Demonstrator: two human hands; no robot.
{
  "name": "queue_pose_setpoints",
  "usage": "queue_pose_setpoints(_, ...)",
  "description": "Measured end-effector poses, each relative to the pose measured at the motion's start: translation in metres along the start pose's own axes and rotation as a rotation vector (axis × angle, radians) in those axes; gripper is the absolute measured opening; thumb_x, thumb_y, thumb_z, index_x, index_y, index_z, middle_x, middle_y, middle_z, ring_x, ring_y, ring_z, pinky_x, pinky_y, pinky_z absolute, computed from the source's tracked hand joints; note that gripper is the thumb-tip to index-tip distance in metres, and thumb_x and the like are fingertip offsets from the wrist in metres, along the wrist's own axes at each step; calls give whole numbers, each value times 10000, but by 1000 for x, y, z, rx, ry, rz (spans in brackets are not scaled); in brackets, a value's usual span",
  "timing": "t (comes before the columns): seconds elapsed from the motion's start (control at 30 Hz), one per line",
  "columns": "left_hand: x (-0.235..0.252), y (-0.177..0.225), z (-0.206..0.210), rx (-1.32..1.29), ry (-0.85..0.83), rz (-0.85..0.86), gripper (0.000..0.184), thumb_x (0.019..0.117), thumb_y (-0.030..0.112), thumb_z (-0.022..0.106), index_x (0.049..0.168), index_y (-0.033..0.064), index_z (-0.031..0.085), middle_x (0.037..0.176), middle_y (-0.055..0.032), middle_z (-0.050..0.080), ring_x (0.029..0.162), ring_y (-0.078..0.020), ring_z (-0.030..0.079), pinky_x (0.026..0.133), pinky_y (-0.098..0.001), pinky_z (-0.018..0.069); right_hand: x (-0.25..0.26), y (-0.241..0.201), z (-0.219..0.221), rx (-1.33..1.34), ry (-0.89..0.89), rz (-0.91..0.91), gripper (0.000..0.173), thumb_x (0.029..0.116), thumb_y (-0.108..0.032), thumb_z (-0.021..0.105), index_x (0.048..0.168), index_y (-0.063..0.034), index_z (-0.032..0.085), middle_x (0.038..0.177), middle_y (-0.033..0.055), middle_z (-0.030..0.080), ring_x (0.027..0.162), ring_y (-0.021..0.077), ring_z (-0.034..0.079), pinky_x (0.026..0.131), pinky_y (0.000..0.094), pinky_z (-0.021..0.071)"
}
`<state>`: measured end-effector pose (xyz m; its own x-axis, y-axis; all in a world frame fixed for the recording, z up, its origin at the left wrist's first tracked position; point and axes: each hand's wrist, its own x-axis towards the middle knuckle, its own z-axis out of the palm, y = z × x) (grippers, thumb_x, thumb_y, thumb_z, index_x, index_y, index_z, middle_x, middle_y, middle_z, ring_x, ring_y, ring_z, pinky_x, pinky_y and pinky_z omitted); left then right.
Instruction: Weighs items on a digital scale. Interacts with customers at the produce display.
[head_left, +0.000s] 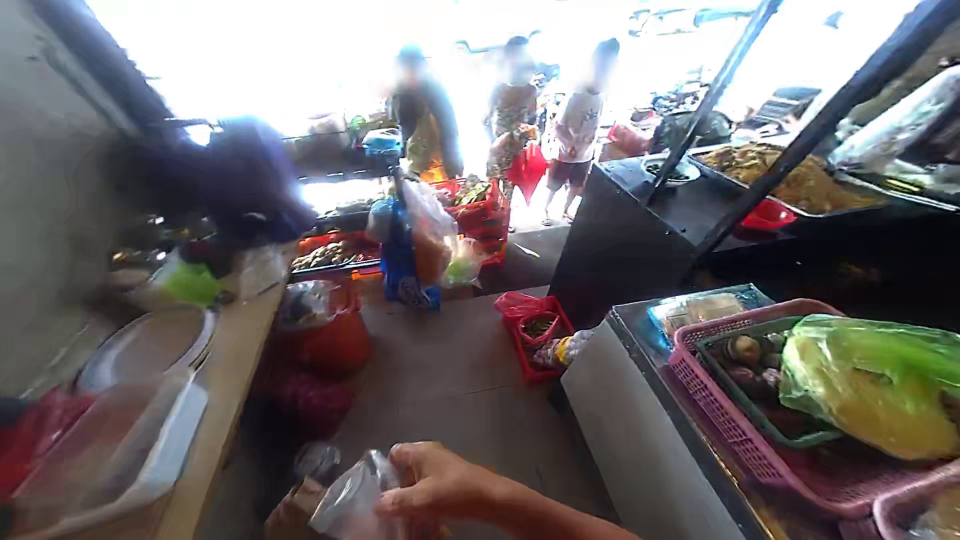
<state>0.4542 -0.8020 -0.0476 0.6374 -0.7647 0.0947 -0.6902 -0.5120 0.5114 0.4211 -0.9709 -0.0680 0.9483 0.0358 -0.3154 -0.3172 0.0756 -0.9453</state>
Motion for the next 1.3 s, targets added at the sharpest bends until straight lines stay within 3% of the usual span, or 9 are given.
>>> queue_pose_setpoints(0.13,119,-51,62,-185,52,232,257,860,97,749,974,-132,721,885,-260,738,834,-393,747,794,-559,597,35,2,-88,140,282,-131,165,989,-67,530,1092,39,603,882,115,689,692,173,688,621,365,599)
queue_pose_setpoints(0.27,238,-75,99,-749,-158,177,347,837,167,764,1082,-67,687,998,-115,726,928,-138,706,866,-338,594,58,-16,-171,395,580,-187,138,1052,-55,468,1116,19,565,901,102,734,786,196,739,741,382,637)
queue_pose_setpoints(0.43,386,-58,100,-1284,-468,-73,724,911,721,545,1240,81,629,1056,9,742,957,-87,704,851,-311,599,92,-45,-282,492,891,-395,169,1049,-45,429,1064,-6,592,890,99,740,796,219,745,748,414,644)
queue_pose_setpoints(0.5,454,-32,100,-1222,-526,-136,595,1026,598,408,1142,67,652,963,-14,747,875,-102,713,789,-312,610,104,-60,-332,454,996,-412,175,1049,-39,426,1045,4,595,898,93,723,784,206,731,742,404,641)
queue_pose_setpoints(0.57,527,-10,113,-1140,-582,-79,239,1012,226,533,988,29,666,892,-59,724,801,-140,693,734,-318,592,117,-73,-384,405,1061,-425,178,1055,-49,433,1040,12,599,899,90,703,766,193,718,734,391,640)
queue_pose_setpoints(0.63,593,14,126,-1117,-646,-17,106,958,91,595,932,7,655,893,-102,730,781,-188,714,727,-342,611,128,-86,-441,379,1078,-478,202,1068,-58,409,1011,10,591,837,100,711,729,204,723,728,397,639)
queue_pose_setpoints(0.83,716,47,158,-1047,-598,-13,178,1039,141,499,993,18,620,900,-89,734,698,-153,693,633,-288,591,142,-127,-613,285,1227,-595,228,1072,-82,393,1001,-10,597,766,60,681,690,174,698,726,389,627)
queue_pose_setpoints(1.03,768,-38,198,-132,-541,20,275,1021,213,585,1080,-28,703,940,-215,710,888,-372,704,838,-609,553,137,-174,-783,160,1390,-611,259,1094,-192,371,999,-115,598,794,-15,682,699,119,690,719,351,626)
queue_pose_setpoints(1.3,834,-106,220,-35,-671,-234,352,1029,256,562,1128,-56,690,996,-253,720,962,-420,705,883,-629,531,164,-221,-967,141,1617,-725,218,1118,-196,362,1019,-106,534,784,-12,667,699,153,703,733,382,637)
